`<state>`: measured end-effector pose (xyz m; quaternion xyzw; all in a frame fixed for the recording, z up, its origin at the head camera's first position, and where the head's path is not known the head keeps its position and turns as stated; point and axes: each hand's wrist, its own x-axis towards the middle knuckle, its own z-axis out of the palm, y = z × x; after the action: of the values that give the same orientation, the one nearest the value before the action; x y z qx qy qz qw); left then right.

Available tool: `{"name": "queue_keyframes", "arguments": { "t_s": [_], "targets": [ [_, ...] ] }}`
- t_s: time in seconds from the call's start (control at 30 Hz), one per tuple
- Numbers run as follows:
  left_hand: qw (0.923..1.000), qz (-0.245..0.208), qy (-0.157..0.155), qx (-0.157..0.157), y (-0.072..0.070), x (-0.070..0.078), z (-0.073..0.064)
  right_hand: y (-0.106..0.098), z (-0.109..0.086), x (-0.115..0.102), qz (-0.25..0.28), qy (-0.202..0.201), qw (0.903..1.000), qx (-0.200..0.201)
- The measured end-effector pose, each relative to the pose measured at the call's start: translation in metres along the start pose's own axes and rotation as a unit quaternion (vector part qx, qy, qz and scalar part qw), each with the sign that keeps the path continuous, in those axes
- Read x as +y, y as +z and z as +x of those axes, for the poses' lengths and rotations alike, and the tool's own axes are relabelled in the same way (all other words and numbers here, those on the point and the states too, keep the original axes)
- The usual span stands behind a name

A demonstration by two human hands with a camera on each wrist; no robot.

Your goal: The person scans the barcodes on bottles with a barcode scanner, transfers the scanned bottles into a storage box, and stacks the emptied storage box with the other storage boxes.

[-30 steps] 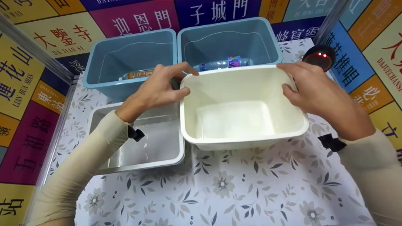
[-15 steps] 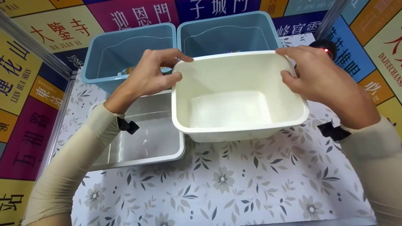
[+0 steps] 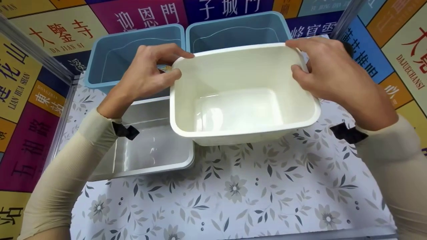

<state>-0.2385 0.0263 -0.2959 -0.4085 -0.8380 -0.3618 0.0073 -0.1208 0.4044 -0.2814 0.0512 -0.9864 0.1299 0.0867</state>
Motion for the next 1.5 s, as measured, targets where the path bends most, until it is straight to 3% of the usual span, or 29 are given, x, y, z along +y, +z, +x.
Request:
{"name": "queue_keyframes", "arguments": {
  "t_s": [0.17, 0.5, 0.77, 1.03, 1.27, 1.5],
  "targets": [
    [0.9999, 0.002, -0.014, 0.009, -0.003, 0.005, -0.001, -0.006, 0.001, -0.003, -0.006, 0.002, 1.0, -0.001],
    [0.9994, 0.006, -0.002, 0.035, -0.011, 0.013, -0.007, -0.012, 0.001, -0.008, -0.009, -0.023, 0.9996, 0.009],
    [0.9988, 0.001, -0.001, 0.049, -0.018, 0.01, -0.018, -0.011, -0.001, -0.022, 0.003, -0.039, 0.9992, 0.006],
    [0.9972, 0.012, -0.031, 0.068, -0.032, 0.001, -0.036, -0.007, 0.004, -0.045, 0.024, -0.062, 0.9978, -0.008],
    [0.9955, 0.013, -0.04, 0.085, -0.054, -0.005, -0.058, -0.002, 0.016, -0.072, 0.042, -0.088, 0.9952, -0.011],
    [0.9926, 0.001, -0.054, 0.109, -0.072, 0.002, -0.078, 0.004, 0.028, -0.094, 0.052, -0.122, 0.9911, -0.008]
  ]
}}
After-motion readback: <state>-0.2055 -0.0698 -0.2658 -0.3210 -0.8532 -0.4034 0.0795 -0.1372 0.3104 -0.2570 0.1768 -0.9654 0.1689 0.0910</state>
